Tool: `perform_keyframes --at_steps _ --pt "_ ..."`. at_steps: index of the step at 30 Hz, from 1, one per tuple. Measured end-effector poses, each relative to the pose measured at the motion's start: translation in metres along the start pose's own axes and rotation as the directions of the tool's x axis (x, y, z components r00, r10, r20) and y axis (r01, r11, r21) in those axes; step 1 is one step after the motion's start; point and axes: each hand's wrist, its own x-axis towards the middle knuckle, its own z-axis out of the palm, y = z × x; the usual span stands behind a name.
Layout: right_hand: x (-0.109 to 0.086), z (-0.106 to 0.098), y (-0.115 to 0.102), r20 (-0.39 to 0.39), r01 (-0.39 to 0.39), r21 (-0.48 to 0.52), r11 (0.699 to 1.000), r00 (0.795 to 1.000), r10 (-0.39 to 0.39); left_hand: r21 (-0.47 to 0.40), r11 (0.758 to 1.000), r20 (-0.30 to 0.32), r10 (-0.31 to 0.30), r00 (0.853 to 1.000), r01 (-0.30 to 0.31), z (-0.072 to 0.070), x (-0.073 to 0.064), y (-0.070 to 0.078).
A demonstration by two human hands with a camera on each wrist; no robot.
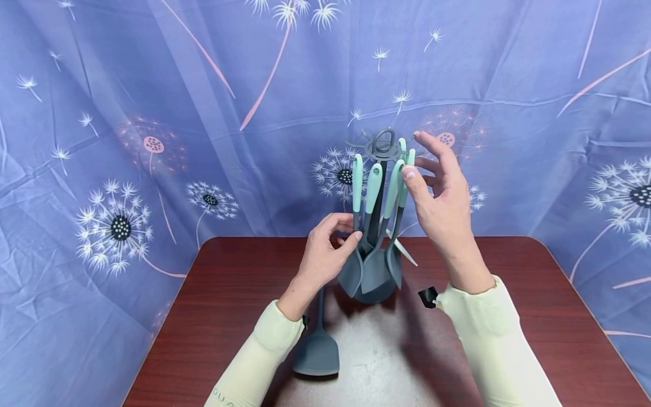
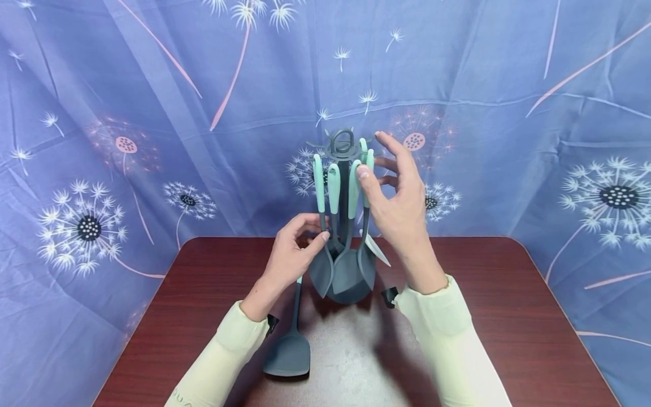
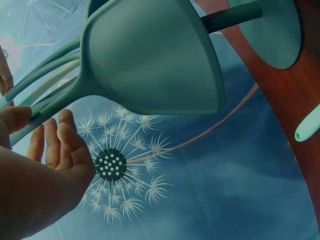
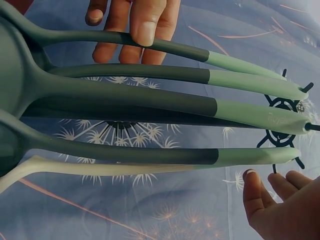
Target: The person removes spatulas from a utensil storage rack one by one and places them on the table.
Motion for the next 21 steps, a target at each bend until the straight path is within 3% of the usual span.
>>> perform_keyframes --at_steps 10,21 --pt "0.0 0.0002 -0.0002 -0.008 -0.006 0.021 1.0 1.0 0.006 -0.038 0.998 -0.011 0.053 0.999 -0.053 0.0002 0.001 0.0005" --pt "0.0001 0.0006 0.0011 -0.008 -0.007 0.022 1.0 1.0 0.007 -0.051 0.997 -0.006 0.063 0.998 -0.063 0.001 0.0012 0.0"
